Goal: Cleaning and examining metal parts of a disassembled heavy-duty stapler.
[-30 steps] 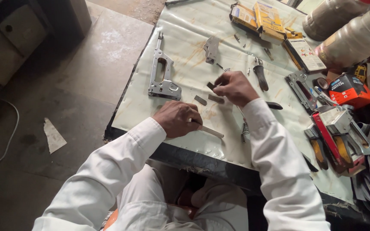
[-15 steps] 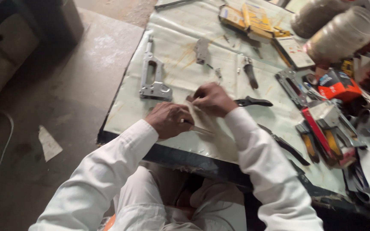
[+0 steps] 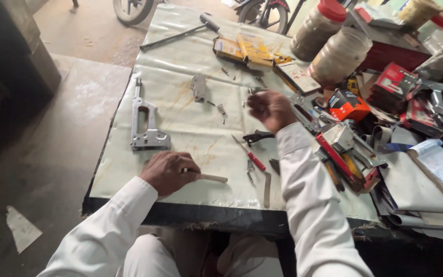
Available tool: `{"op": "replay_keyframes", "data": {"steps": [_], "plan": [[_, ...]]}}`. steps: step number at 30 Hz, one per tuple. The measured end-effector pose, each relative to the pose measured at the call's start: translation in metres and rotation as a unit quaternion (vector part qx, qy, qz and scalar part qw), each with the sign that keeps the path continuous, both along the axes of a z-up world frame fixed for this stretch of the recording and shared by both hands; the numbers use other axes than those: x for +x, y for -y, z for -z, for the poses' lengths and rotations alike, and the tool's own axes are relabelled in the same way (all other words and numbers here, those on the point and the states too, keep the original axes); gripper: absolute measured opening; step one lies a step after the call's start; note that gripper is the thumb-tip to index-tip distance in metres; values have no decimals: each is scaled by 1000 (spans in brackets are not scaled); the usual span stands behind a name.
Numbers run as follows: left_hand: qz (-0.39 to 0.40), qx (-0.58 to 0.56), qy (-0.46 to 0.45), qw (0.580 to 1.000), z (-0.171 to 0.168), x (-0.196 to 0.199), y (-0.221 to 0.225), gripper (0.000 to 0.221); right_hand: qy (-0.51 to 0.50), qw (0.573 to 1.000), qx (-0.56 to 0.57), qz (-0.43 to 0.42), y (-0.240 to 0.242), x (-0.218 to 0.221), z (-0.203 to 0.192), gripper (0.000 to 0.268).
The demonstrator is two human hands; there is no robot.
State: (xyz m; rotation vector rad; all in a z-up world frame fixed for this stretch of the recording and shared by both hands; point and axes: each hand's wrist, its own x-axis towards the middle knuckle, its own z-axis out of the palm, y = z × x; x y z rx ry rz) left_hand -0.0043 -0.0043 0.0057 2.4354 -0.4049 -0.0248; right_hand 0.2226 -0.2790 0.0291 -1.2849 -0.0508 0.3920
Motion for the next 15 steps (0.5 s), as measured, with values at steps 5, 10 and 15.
{"op": "replay_keyframes", "data": {"steps": [5, 10, 15], "plan": [[-15, -7, -27, 999, -4, 2, 1, 22, 37, 959, -221, 175, 58, 94, 15, 31], [-15, -10, -38, 999, -4, 6, 0, 22, 185, 865, -420, 203, 60, 174, 69, 27], [0, -18, -52, 998, -1, 13, -1, 20, 267, 733, -607, 151, 67, 187, 74, 30]]}}
